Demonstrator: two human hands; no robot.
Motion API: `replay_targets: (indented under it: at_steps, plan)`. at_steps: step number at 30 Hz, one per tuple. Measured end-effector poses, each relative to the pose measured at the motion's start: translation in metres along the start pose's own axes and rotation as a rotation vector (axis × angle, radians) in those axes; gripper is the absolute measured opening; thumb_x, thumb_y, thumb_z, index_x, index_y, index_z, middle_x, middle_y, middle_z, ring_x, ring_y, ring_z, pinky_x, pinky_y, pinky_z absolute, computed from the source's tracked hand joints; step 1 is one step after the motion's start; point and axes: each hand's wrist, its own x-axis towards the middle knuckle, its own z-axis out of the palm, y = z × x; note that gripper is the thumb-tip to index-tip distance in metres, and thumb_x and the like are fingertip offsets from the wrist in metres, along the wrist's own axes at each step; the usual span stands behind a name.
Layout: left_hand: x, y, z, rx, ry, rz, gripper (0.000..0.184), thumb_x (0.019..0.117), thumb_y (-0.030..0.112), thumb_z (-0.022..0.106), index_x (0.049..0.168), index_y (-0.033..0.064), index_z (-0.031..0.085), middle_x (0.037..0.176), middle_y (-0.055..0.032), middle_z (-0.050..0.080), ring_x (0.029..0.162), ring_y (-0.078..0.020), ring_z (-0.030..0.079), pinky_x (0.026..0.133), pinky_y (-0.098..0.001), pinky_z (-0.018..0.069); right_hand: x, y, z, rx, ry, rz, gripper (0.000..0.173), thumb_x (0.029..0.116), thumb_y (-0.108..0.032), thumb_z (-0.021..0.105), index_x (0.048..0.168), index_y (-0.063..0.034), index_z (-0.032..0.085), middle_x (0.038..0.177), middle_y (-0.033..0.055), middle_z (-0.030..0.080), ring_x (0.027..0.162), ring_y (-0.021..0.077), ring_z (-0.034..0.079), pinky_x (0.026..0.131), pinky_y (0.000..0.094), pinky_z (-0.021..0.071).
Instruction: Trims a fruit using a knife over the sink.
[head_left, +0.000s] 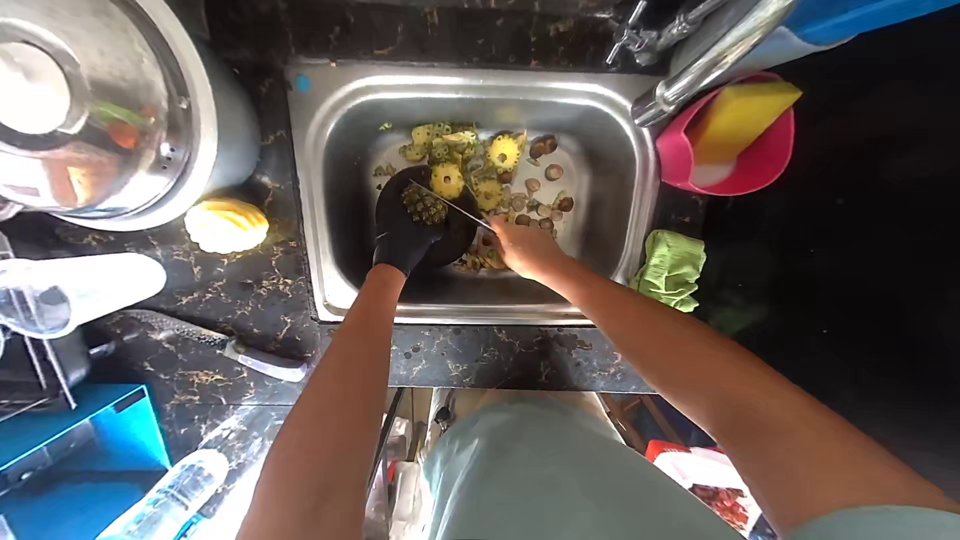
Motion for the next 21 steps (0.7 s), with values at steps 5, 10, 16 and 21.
replay_targets:
  at_steps: [5,10,16,21]
  plan:
    - [-0.014,0.008,-0.018,0.179,0.035,-0.165,0.109,0.0594,0.038,0.096,0.149,0.0203,0.037,0.139,-0.0219,0.054,0.122,-0.04,0.059,0.096,-0.0625,0.052,-0.008,0.027,-0.022,0.11,0.045,0.093,0.037,0.1102,-0.041,0.039,0.134,-0.0146,0.05,0.091,0.0157,0.069,0.089,0.0384,0.071,0.073,0.0598,0.0561]
    - [-0.011,0.03,-0.014,0.574,-0.026,-0.091,0.101,0.0635,0.049,0.09,0.151,0.0264,0.044,0.143,-0.0265,0.048,0.12,-0.048,0.057,0.089,-0.0659,0.0517,-0.022,-0.01,-0.009,0.323,0.199,-0.018,0.047,0.1084,-0.046,0.042,0.149,-0.0229,0.045,0.092,0.012,0.071,0.085,0.0337,0.071,0.074,0.057,0.0574]
    - [-0.033,0.013,-0.014,0.405,0.077,-0.187,0.12,0.0603,0.059,0.092,0.158,0.0254,0.032,0.152,-0.0233,0.041,0.121,-0.0444,0.058,0.09,-0.0631,0.0539,-0.025,-0.03,0.011,0.322,0.407,-0.164,0.043,0.1075,-0.05,0.042,0.145,-0.0379,0.059,0.111,0.0049,0.074,0.099,0.025,0.072,0.08,0.0532,0.0582]
    - [-0.039,0.006,-0.019,0.413,0.027,-0.226,0.091,0.0757,0.059,0.083,0.148,0.015,0.048,0.134,-0.0184,0.062,0.118,-0.0377,0.063,0.095,-0.0616,0.0523,-0.023,-0.042,0.018,0.253,0.357,-0.162,0.042,0.1049,-0.051,0.047,0.145,-0.0428,0.058,0.101,0.0072,0.072,0.089,0.026,0.071,0.07,0.0502,0.0567]
